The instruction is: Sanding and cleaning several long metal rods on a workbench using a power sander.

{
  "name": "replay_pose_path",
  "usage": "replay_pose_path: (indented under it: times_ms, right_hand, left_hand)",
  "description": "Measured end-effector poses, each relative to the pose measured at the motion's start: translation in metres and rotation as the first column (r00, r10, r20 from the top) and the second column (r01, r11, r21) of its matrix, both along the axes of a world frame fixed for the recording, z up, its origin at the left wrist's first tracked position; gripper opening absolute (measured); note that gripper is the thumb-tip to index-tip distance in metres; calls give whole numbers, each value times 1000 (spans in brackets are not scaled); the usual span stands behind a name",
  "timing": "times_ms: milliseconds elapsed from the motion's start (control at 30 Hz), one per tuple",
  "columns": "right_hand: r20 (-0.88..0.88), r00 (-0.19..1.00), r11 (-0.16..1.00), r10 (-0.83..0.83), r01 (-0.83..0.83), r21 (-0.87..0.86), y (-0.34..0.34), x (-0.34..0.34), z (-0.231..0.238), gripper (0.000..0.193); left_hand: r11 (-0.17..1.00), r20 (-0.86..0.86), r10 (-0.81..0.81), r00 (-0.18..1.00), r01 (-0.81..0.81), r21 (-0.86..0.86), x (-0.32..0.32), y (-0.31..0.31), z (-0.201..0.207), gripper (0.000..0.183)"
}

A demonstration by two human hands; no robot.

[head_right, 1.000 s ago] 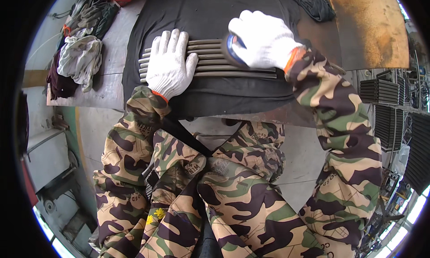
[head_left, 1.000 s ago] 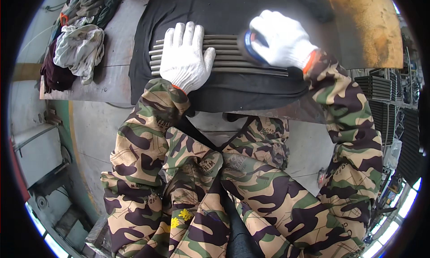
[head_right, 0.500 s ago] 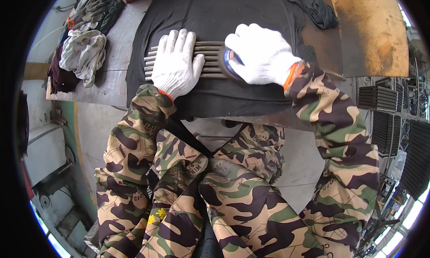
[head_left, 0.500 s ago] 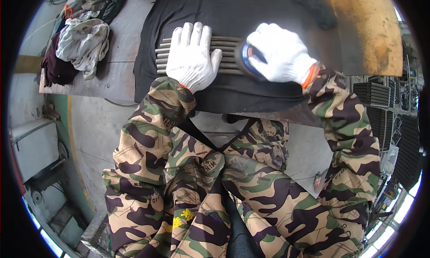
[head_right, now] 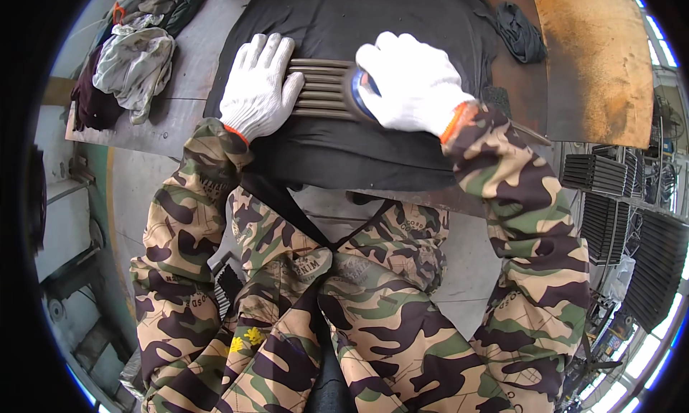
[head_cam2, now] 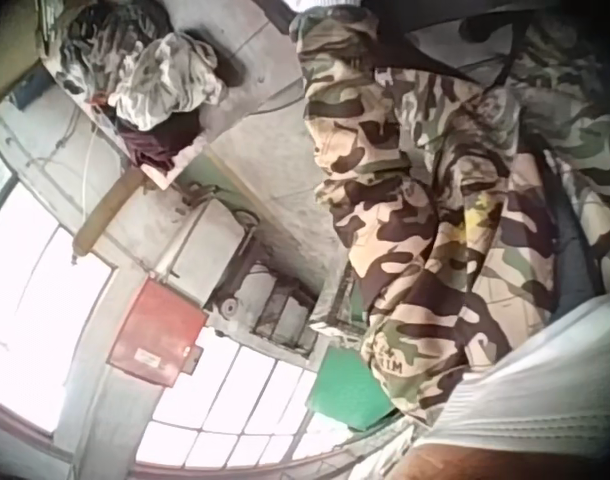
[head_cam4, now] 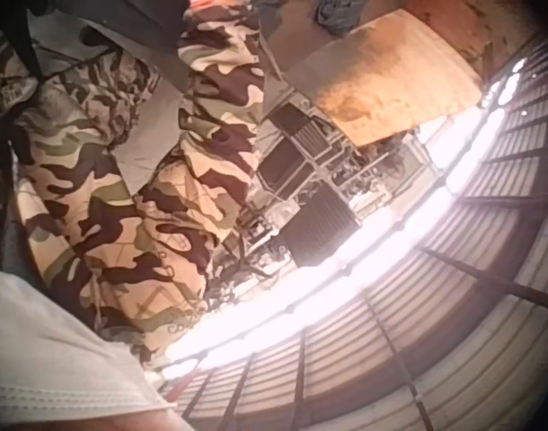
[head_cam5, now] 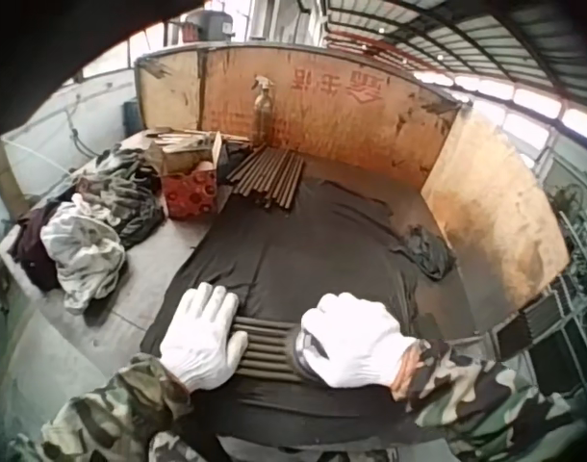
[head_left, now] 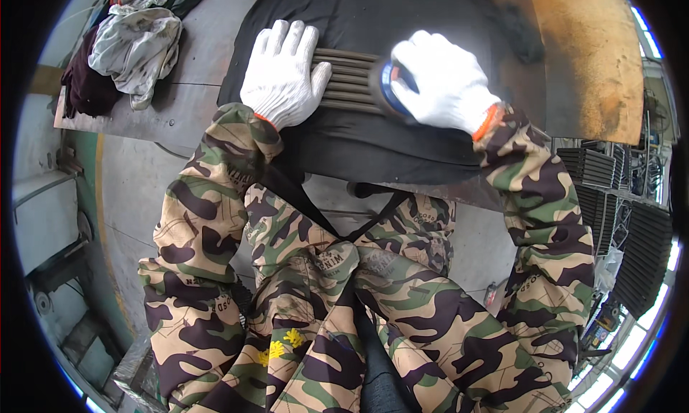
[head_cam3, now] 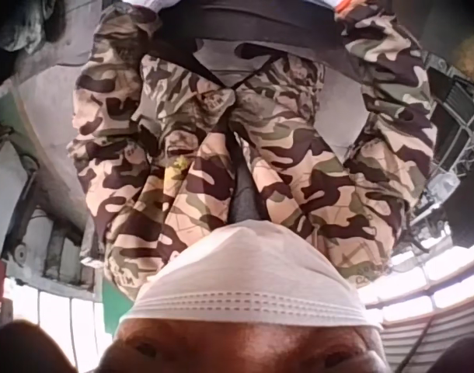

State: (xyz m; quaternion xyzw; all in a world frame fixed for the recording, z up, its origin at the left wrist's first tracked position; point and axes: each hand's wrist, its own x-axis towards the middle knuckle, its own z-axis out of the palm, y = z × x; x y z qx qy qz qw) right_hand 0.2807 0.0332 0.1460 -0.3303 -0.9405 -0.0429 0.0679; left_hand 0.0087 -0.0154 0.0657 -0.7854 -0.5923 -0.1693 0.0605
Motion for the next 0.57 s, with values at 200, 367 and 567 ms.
replay_pose_path:
  times_ms: [200,367,567]
  right_hand:
    - [26,1000,1000,-9,10,-25,-2,-22,-9,27]
    - [68,993,996,-94,93,17,15,-8,2,30]
    - [26,1000,1000,-2,3,-30,2,-23,-1,31]
  left_hand:
    - [999,15,18,1000,-17,-36,-3,-2,-5,58]
    - [996,54,-32,998,27,89,13,15,-4,56]
    - [997,-24,52,998,-50,57,6,17,-12,58]
